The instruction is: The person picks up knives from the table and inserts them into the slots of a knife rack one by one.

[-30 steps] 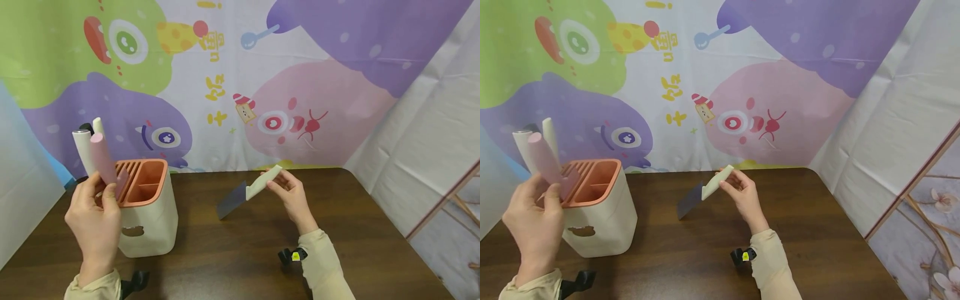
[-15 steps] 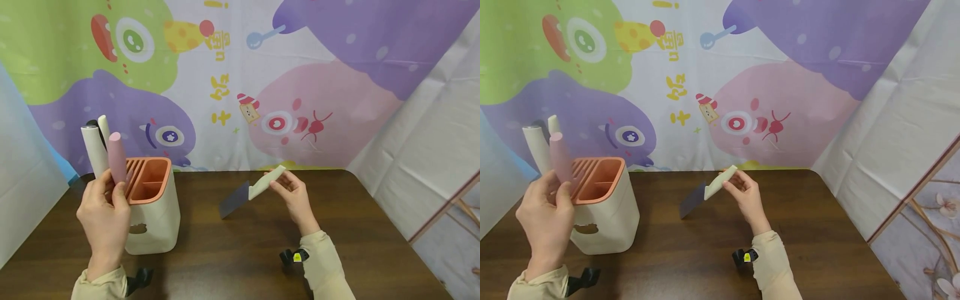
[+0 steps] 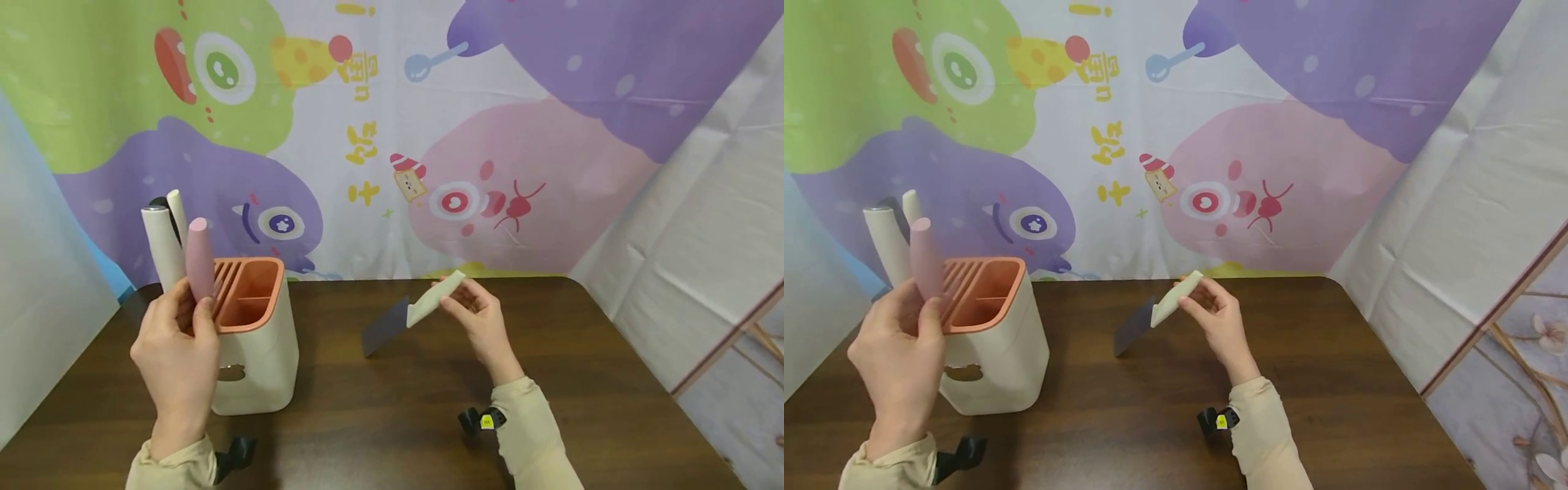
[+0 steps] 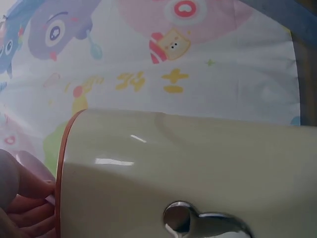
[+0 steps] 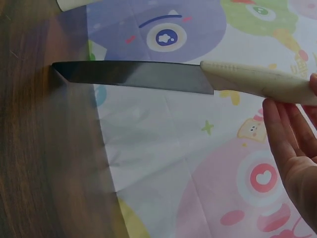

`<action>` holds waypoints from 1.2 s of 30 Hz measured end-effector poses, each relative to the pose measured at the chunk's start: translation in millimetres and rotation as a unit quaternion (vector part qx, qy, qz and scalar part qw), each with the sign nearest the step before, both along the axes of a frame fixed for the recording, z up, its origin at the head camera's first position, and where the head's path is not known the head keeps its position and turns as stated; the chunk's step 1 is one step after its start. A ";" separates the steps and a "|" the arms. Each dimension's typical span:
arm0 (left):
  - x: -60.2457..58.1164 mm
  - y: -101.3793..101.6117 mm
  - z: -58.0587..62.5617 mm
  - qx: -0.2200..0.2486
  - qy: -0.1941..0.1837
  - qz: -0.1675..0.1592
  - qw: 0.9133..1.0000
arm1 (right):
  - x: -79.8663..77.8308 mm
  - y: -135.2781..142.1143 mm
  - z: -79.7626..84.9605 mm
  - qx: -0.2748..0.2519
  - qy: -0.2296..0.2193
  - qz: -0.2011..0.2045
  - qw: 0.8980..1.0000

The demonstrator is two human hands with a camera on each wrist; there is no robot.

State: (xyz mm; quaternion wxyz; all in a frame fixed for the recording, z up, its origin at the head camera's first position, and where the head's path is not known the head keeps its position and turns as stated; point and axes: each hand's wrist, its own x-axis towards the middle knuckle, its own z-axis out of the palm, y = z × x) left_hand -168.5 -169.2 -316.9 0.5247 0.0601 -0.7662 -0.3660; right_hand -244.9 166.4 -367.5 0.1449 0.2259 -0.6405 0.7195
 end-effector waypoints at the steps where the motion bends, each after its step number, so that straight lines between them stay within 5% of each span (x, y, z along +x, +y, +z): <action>1: -0.2 0.2 -0.3 0.001 0.004 0.003 1.000 | 0.4 0.0 0.4 0.003 0.003 -0.002 1.000; 9: 4.6 -2.5 -2.4 0.004 -0.005 0.039 0.999 | 6.5 -2.2 1.7 0.018 0.006 -0.003 1.000; 23: 5.8 4.4 5.7 0.003 0.030 0.028 0.999 | 2.1 -2.5 21.0 0.088 0.021 0.008 0.996; 30: 11.8 23.5 7.7 -0.019 0.048 -0.017 0.998 | 4.5 -6.7 26.0 0.100 0.022 0.011 0.995; 36: 10.1 34.1 6.4 -0.069 0.036 -0.108 0.991 | 6.3 -14.7 33.2 0.101 0.030 0.002 0.994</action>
